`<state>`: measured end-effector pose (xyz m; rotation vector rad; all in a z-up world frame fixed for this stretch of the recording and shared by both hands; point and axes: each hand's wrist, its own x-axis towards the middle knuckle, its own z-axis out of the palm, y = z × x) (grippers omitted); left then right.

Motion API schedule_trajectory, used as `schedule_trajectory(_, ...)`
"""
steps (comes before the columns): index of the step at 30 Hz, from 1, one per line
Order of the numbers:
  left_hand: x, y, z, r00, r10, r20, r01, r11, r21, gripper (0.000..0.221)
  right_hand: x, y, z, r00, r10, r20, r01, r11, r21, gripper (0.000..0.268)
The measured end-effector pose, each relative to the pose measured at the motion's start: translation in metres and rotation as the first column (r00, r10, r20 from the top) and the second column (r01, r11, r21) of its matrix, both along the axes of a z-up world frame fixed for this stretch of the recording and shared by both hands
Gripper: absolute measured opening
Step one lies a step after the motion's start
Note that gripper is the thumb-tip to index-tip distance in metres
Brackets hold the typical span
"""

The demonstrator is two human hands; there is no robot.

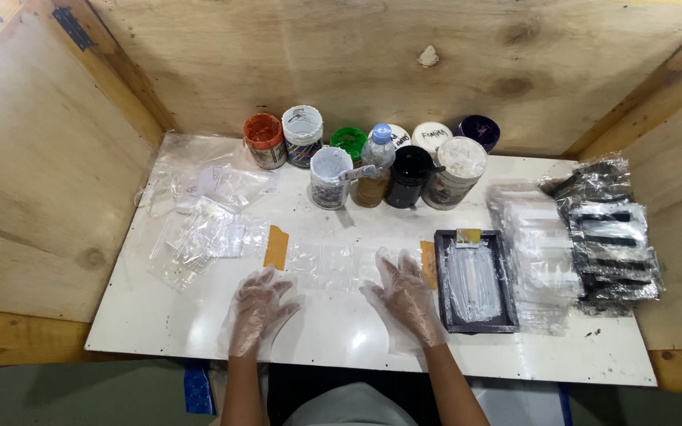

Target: The person is preparing materials by placing small white strips into individual plastic bags and using a spatula to spread white ink on a tray.

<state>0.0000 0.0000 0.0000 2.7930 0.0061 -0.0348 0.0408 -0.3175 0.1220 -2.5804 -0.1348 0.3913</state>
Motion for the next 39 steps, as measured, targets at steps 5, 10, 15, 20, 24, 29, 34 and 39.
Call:
schedule_trajectory(5, 0.005, -0.018, 0.084, 0.939, 0.06, -0.338, -0.035, 0.996, 0.08, 0.076, -0.004, -0.012, 0.003, 0.986, -0.156, 0.066, 0.127, 0.938, 0.323, 0.069)
schedule_trajectory(10, 0.003, -0.007, 0.069, 0.951, 0.127, -0.282, -0.118, 0.992, 0.05, 0.093, 0.004, -0.079, -0.023, 0.493, 0.312, 0.812, 0.037, 0.925, -0.378, 0.059)
schedule_trajectory(15, -0.003, -0.061, 0.145, 0.987, 0.115, -0.115, -0.155, 0.874, -0.46, 0.092, -0.004, -0.146, -0.021, 0.569, 0.162, 0.806, 0.39, 0.81, -0.438, 0.042)
schedule_trajectory(20, 0.019, -0.126, 0.057, 0.929, -0.366, 0.042, 0.36, 0.875, -0.325, 0.101, -0.01, -0.199, -0.069, 0.617, -0.042, 0.786, 0.425, 0.858, -0.288, 0.027)
schedule_trajectory(24, 0.024, -0.193, 0.013, 0.754, -0.653, 0.071, 0.581, 0.612, -0.537, 0.099, -0.015, -0.226, -0.107, 0.659, -0.292, 0.693, 0.472, 0.878, -0.078, 0.011)
schedule_trajectory(29, 0.021, -0.255, 0.028, 0.701, -0.712, 0.032, 0.695, 0.673, -0.253, 0.108, -0.015, -0.238, -0.153, 0.667, -0.508, 0.545, 0.53, 0.838, 0.132, 0.017)
schedule_trajectory(34, 0.017, -0.287, -0.002, 0.743, -0.665, 0.081, 0.661, 0.709, -0.245, 0.107, -0.02, -0.219, -0.148, 0.685, -0.466, 0.56, 0.486, 0.865, 0.125, 0.034)
schedule_trajectory(39, 0.018, -0.299, 0.02, 0.824, -0.559, 0.095, 0.545, 0.735, -0.403, 0.102, -0.016, -0.201, -0.127, 0.581, -0.524, 0.623, 0.526, 0.826, 0.204, 0.02)
